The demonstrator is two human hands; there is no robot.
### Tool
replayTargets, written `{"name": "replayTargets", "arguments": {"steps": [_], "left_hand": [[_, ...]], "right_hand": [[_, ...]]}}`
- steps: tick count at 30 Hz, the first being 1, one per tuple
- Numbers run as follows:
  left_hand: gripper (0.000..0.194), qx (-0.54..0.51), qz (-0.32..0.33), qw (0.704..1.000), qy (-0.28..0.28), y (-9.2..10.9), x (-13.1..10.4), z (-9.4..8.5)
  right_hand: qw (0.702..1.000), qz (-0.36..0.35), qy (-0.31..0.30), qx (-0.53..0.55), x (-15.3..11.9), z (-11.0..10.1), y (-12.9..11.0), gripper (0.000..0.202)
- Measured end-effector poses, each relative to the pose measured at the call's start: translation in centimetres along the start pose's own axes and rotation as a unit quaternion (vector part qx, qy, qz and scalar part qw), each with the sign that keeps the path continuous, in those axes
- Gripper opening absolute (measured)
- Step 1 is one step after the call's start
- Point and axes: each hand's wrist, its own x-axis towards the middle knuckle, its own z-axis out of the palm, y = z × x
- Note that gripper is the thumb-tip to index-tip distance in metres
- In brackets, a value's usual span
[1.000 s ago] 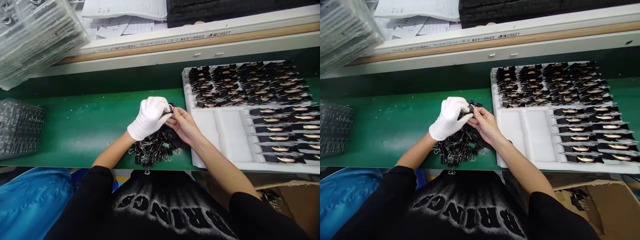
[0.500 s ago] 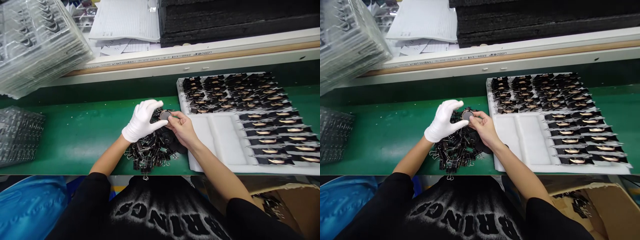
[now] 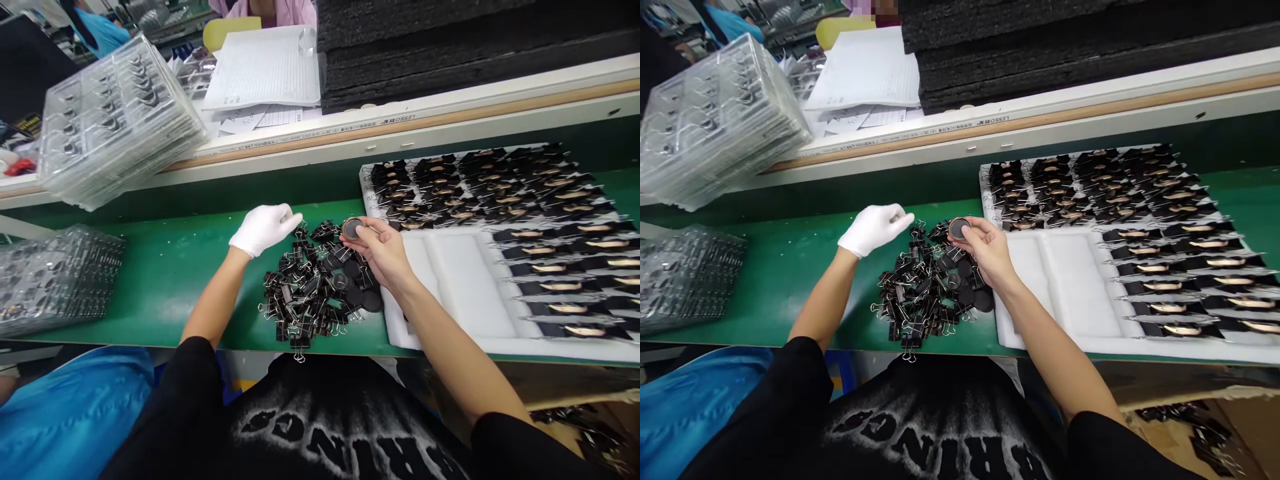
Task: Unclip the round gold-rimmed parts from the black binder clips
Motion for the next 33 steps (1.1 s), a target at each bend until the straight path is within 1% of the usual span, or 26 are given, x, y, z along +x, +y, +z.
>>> {"name": "replayTargets", "arguments": {"steps": [1, 2, 3, 5, 6, 8, 9, 10, 12, 13, 15, 17, 18, 20, 22, 23, 24, 25, 26, 28, 29, 30, 31, 33], "left_hand": [[0.046, 0.045, 0.005, 0.998, -0.047, -0.4, 0.2, 0.4], [0.045, 0.078, 0.015, 0.994, -0.081, -0.7, 0.4, 0.9], [0.044, 0.1, 0.033, 0.989, -0.1, -1.0, 0.6, 1.5], [0.042, 0.122, 0.084, 0.983, -0.11, -1.5, 0.7, 2.5], [0.043, 0.117, 0.107, 0.981, -0.113, -1.8, 0.7, 2.7], [0.048, 0.07, 0.123, 0.983, -0.116, -2.3, 0.6, 2.5], [0.051, 0.03, 0.116, 0.987, -0.106, -2.4, 0.4, 2.2], [0.053, -0.017, 0.105, 0.991, -0.085, -2.4, 0.3, 1.9], [0.054, -0.124, 0.078, 0.989, -0.016, -1.6, -0.3, 1.5], [0.054, -0.181, 0.061, 0.981, 0.02, -0.8, -0.7, 1.6], [0.051, -0.286, 0.009, 0.955, 0.08, 1.3, -1.7, 2.4], [0.05, -0.348, -0.037, 0.93, 0.114, 3.6, -2.7, 3.6], [0.05, -0.352, -0.036, 0.928, 0.119, 4.5, -3.2, 4.2], [0.051, -0.303, 0.01, 0.945, 0.124, 5.5, -3.8, 5.0], [0.051, -0.198, 0.056, 0.969, 0.137, 5.4, -4.1, 5.0], [0.05, -0.145, 0.064, 0.977, 0.142, 5.1, -4.1, 4.7], [0.047, -0.1, 0.061, 0.984, 0.138, 4.6, -4.1, 4.4], [0.044, -0.067, 0.055, 0.989, 0.12, 4.1, -4.0, 4.0], [0.042, -0.045, 0.056, 0.993, 0.089, 3.7, -3.9, 3.6], [0.04, -0.025, 0.09, 0.995, 0.02, 3.1, -3.8, 3.2], [0.041, -0.022, 0.115, 0.993, 0.0, 2.9, -3.8, 3.1], [0.044, -0.019, 0.139, 0.99, -0.006, 2.8, -3.7, 3.1], [0.046, -0.017, 0.156, 0.988, -0.001, 2.8, -3.7, 3.3], [0.048, -0.019, 0.165, 0.986, 0.015, 2.9, -3.7, 3.5]], "right_hand": [[1.0, 0.008, 0.001, 0.0, 0.1, -0.1, 0.1, 0.047], [1.0, 0.016, 0.0, -0.002, 0.1, -0.1, 0.1, 0.047], [1.0, 0.024, -0.003, -0.004, 0.1, -0.2, 0.2, 0.047], [0.999, 0.037, -0.011, -0.011, 0.1, -0.2, 0.4, 0.047], [0.999, 0.042, -0.018, -0.016, 0.0, -0.2, 0.4, 0.047], [0.998, 0.048, -0.041, -0.028, -0.1, -0.2, 0.4, 0.048], [0.996, 0.053, -0.058, -0.038, -0.2, -0.2, 0.4, 0.048], [0.994, 0.059, -0.079, -0.048, -0.4, -0.2, 0.3, 0.048], [0.987, 0.068, -0.125, -0.069, -0.7, -0.1, 0.3, 0.045], [0.984, 0.067, -0.148, -0.078, -0.8, -0.1, 0.3, 0.043], [0.977, 0.054, -0.185, -0.094, -1.2, 0.0, 0.4, 0.038], [0.972, 0.039, -0.206, -0.109, -1.6, 0.1, 0.6, 0.034], [0.97, 0.036, -0.211, -0.113, -1.7, 0.2, 0.7, 0.033], [0.97, 0.034, -0.213, -0.116, -1.8, 0.1, 0.8, 0.032], [0.971, 0.037, -0.21, -0.111, -1.9, 0.1, 0.8, 0.032], [0.971, 0.038, -0.209, -0.108, -1.9, 0.0, 0.8, 0.033], [0.971, 0.041, -0.209, -0.105, -1.9, 0.0, 0.8, 0.033], [0.971, 0.042, -0.212, -0.102, -1.9, 0.0, 0.8, 0.033], [0.97, 0.044, -0.216, -0.1, -1.9, 0.0, 0.8, 0.032], [0.967, 0.046, -0.231, -0.1, -2.0, 0.0, 0.7, 0.029], [0.964, 0.049, -0.24, -0.102, -2.0, -0.1, 0.7, 0.027], [0.962, 0.052, -0.247, -0.104, -2.1, -0.1, 0.7, 0.026], [0.96, 0.056, -0.253, -0.105, -2.1, -0.1, 0.7, 0.026], [0.959, 0.063, -0.255, -0.107, -2.2, -0.1, 0.5, 0.027]]}}
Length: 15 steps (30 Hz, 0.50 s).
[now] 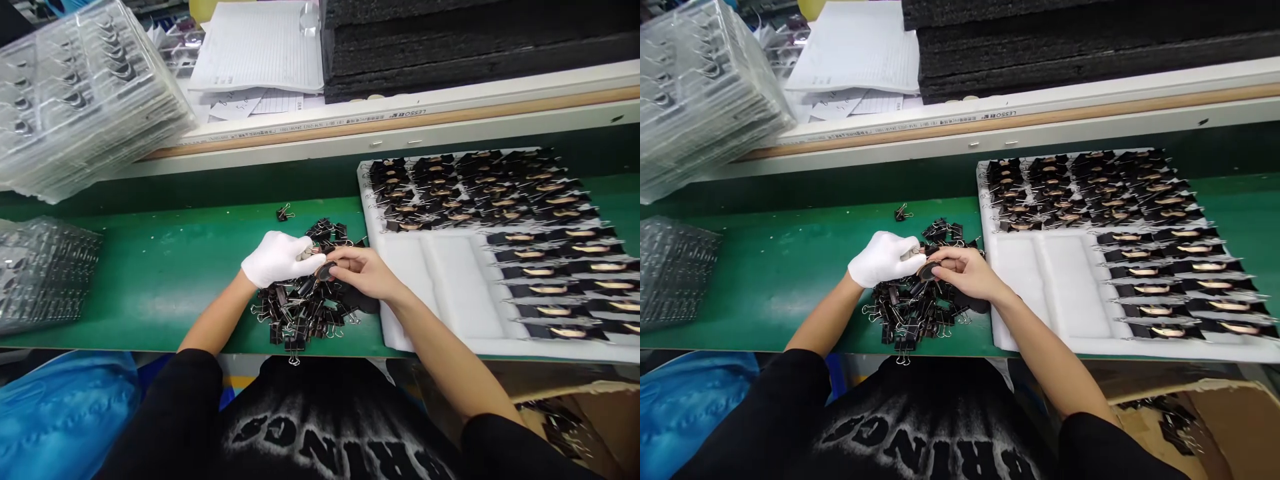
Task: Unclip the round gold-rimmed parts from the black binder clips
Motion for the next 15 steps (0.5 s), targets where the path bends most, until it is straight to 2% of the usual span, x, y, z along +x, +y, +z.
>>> {"name": "replayTargets", "arguments": {"steps": [4, 7, 9, 11, 13, 15], "left_hand": [[0.046, -0.046, -0.047, 0.998, -0.012, 0.1, 0.1, -0.2], [0.044, -0.107, -0.09, 0.99, -0.015, 0.1, 0.1, -0.9], [0.047, -0.14, -0.095, 0.985, -0.014, 0.2, 0.1, -1.2], [0.05, -0.16, -0.083, 0.984, -0.006, 0.4, 0.1, -1.3], [0.05, -0.148, -0.055, 0.987, 0.022, 0.5, 0.1, -1.1], [0.045, -0.07, 0.012, 0.995, 0.066, 0.4, 0.2, -0.6]], "right_hand": [[0.999, -0.024, 0.038, -0.006, -0.1, -0.3, -0.7, 0.027], [0.988, -0.075, 0.135, 0.002, 0.0, -0.8, -1.3, 0.023], [0.976, -0.093, 0.197, 0.014, 0.1, -1.1, -1.5, 0.023], [0.971, -0.091, 0.221, 0.015, 0.2, -1.3, -1.5, 0.026], [0.973, -0.081, 0.217, 0.004, 0.3, -1.3, -1.4, 0.03], [0.976, -0.068, 0.204, -0.01, 0.3, -1.1, -1.3, 0.033]]}}
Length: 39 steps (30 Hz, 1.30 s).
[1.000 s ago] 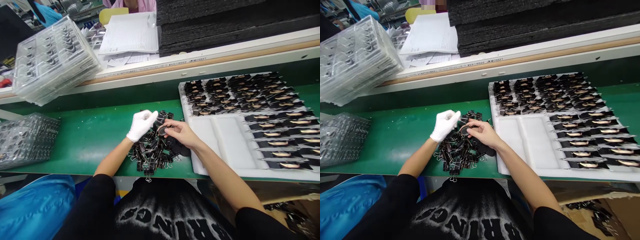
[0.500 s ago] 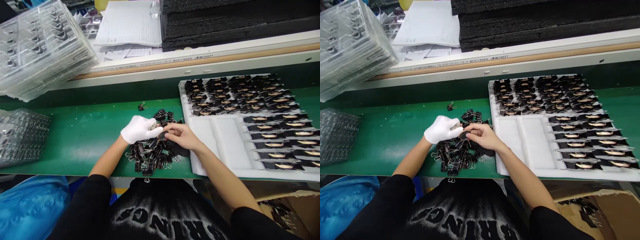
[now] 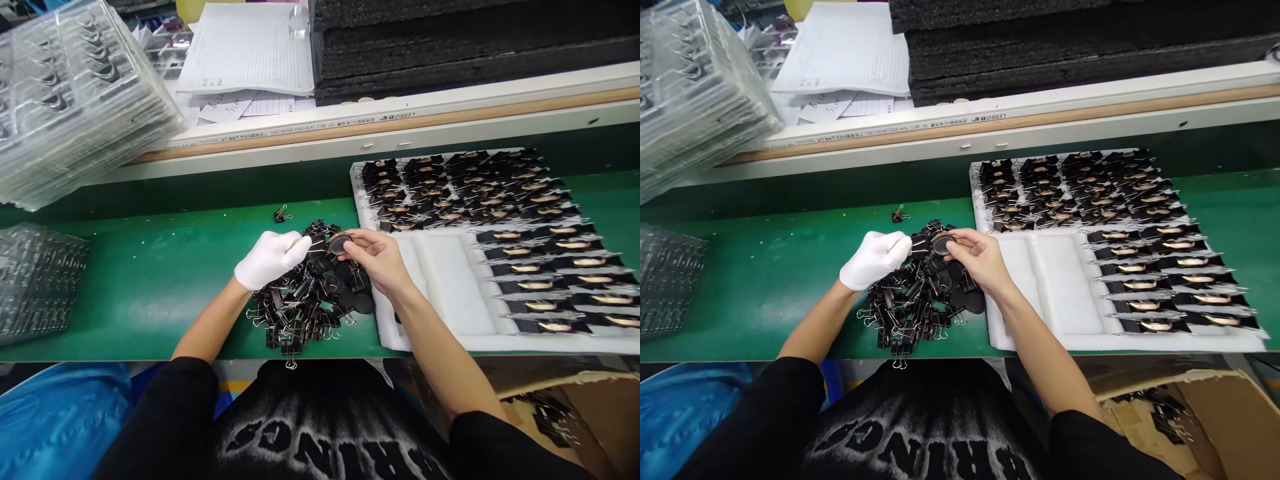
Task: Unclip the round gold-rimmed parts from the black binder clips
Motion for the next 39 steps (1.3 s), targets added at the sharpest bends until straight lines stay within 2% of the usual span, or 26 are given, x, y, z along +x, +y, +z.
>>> {"name": "replayTargets", "arguments": {"steps": [3, 5, 8, 13, 25, 30, 32, 34, 36, 39], "left_hand": [[0.036, 0.132, 0.12, 0.983, 0.036, -0.5, -0.1, 0.8], [0.032, 0.173, 0.157, 0.971, 0.047, -0.8, -0.3, 1.3], [0.029, 0.201, 0.166, 0.964, 0.049, -1.0, -0.5, 1.8], [0.026, 0.194, 0.138, 0.971, 0.024, -1.0, -0.7, 2.1], [0.021, 0.227, 0.18, 0.953, 0.087, -1.9, -1.6, 3.4], [0.025, 0.205, 0.108, 0.972, 0.038, -1.9, -1.6, 3.6], [0.022, 0.147, 0.047, 0.988, 0.019, -1.3, -1.4, 3.0], [0.02, 0.041, -0.037, 0.998, 0.01, -0.6, -1.0, 2.2], [0.028, -0.093, -0.111, 0.989, -0.012, 0.1, -0.7, 1.2], [0.045, -0.28, -0.156, 0.945, -0.072, 0.9, -0.5, 0.0]], "right_hand": [[1.0, 0.016, -0.003, 0.004, -0.1, 0.3, 0.2, 0.036], [0.999, 0.027, 0.003, 0.018, -0.1, 0.3, 0.3, 0.038], [0.999, 0.032, 0.009, 0.029, 0.1, 0.1, 0.4, 0.039], [0.999, 0.036, 0.008, 0.002, 0.4, -0.3, 0.5, 0.04], [0.995, 0.099, -0.013, 0.02, 0.2, 0.3, 1.0, 0.047], [0.995, 0.092, 0.012, 0.044, 0.3, 0.9, 1.7, 0.046], [0.997, 0.066, 0.009, 0.041, 0.3, 1.1, 1.6, 0.041], [1.0, 0.004, 0.002, 0.021, 0.2, 1.2, 1.3, 0.033], [0.997, -0.075, 0.004, -0.024, 0.0, 1.1, 0.9, 0.022], [0.976, -0.197, 0.005, -0.097, -0.3, 0.7, 0.7, 0.014]]}}
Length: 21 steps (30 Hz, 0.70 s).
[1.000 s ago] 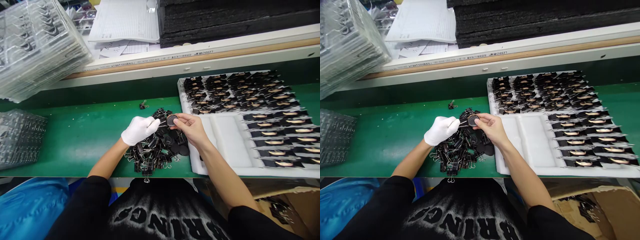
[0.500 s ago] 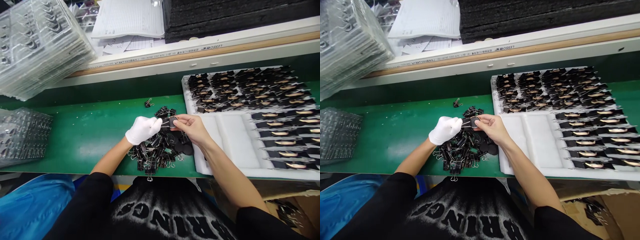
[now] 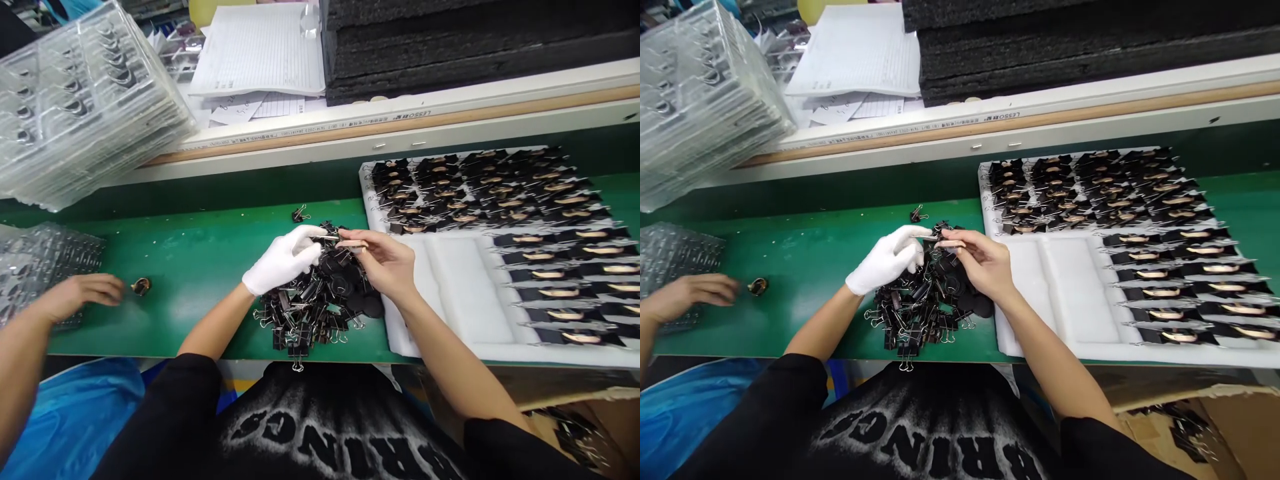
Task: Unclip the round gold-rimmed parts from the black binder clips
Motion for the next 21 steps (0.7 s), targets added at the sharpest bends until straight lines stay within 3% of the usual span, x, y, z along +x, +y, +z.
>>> {"name": "replayTargets", "arguments": {"steps": [4, 7, 9, 12, 14, 16, 18, 21], "left_hand": [[0.051, -0.073, -0.014, 0.997, -0.021, 0.7, -0.4, 0.1], [0.048, -0.084, -0.032, 0.996, 0.01, 1.1, -0.5, 0.7], [0.046, -0.079, -0.026, 0.995, 0.051, 1.3, -0.5, 1.1], [0.043, -0.028, 0.036, 0.991, 0.128, 1.4, -0.3, 1.7], [0.039, 0.059, 0.099, 0.979, 0.17, 1.3, -0.2, 2.0], [0.038, 0.138, 0.146, 0.962, 0.187, 1.2, -0.1, 2.1], [0.04, 0.162, 0.121, 0.965, 0.17, 1.5, -0.1, 2.0], [0.042, 0.137, -0.003, 0.987, 0.088, 2.1, -0.2, 1.5]], "right_hand": [[0.983, -0.166, -0.038, -0.066, -0.2, -0.8, 0.4, 0.03], [0.971, -0.213, -0.066, -0.084, -0.5, -0.8, 0.6, 0.037], [0.983, -0.166, -0.047, -0.06, -0.6, -0.5, 0.5, 0.034], [0.998, 0.022, -0.011, 0.053, -0.4, -0.2, 0.2, 0.039], [0.977, 0.15, -0.037, 0.148, -0.1, -0.1, 0.0, 0.04], [0.955, 0.217, -0.065, 0.19, 0.1, -0.1, -0.1, 0.04], [0.956, 0.232, -0.051, 0.171, 0.1, 0.0, -0.2, 0.041], [0.965, 0.23, -0.017, 0.121, -0.2, 0.2, -0.2, 0.04]]}}
